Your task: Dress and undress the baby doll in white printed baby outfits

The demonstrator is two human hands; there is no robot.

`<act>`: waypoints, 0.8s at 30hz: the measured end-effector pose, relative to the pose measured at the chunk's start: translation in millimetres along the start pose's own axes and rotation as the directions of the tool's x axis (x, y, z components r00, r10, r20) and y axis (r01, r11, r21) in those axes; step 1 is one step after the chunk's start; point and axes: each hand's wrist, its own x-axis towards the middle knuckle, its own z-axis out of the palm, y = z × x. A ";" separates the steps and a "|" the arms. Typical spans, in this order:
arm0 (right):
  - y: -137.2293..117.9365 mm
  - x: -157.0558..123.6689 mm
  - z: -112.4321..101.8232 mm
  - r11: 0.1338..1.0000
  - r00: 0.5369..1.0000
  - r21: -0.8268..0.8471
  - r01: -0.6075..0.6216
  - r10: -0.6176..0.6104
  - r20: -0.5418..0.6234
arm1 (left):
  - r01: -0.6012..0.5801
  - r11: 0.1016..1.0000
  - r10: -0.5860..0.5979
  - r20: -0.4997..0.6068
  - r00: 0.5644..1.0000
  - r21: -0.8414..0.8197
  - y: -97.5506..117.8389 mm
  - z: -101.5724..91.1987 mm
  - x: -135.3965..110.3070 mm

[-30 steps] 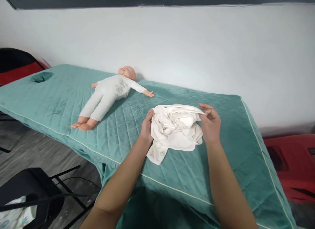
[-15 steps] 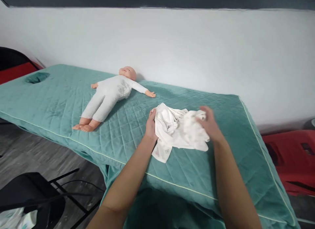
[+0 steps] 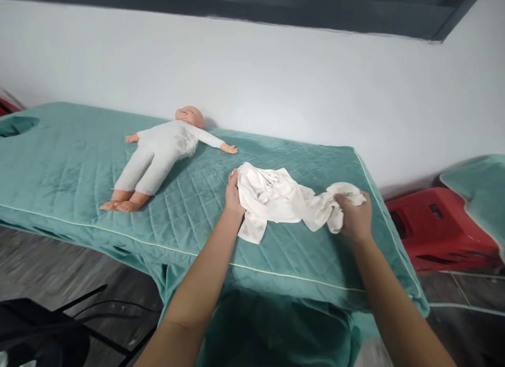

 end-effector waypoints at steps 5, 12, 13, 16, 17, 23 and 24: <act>-27.3 40.0 -79.7 0.949 0.969 -0.278 0.148 -0.195 -0.151 | -0.047 0.997 0.048 0.011 0.999 -0.053 -2.8 3.5 -1.9; 9.5 53.2 -92.3 0.768 0.966 -0.594 0.241 -0.129 0.225 | -0.025 0.999 0.025 0.001 1.000 -0.025 -1.3 5.6 -5.5; 22.9 50.0 -85.9 0.693 0.943 -0.658 0.295 -0.098 0.319 | -0.024 0.999 0.024 0.000 1.000 -0.026 -1.2 5.3 -5.6; 55.2 42.2 -72.8 0.533 0.926 -0.758 0.376 -0.177 0.335 | -0.027 0.999 0.027 0.002 1.000 -0.031 -1.6 4.0 -4.9; 61.4 41.3 -71.7 0.513 0.923 -0.767 0.385 -0.195 0.333 | -0.032 0.999 0.032 0.006 0.999 -0.033 -1.9 3.6 -4.4; 57.4 48.3 -81.8 0.444 0.899 -0.781 0.438 -0.194 0.394 | -0.034 0.999 0.034 -0.001 0.999 -0.021 -3.6 1.6 -0.5; 51.8 48.4 -81.9 0.423 0.892 -0.785 0.452 -0.220 0.395 | -0.025 1.000 0.025 0.006 1.000 -0.005 -3.9 1.7 -0.4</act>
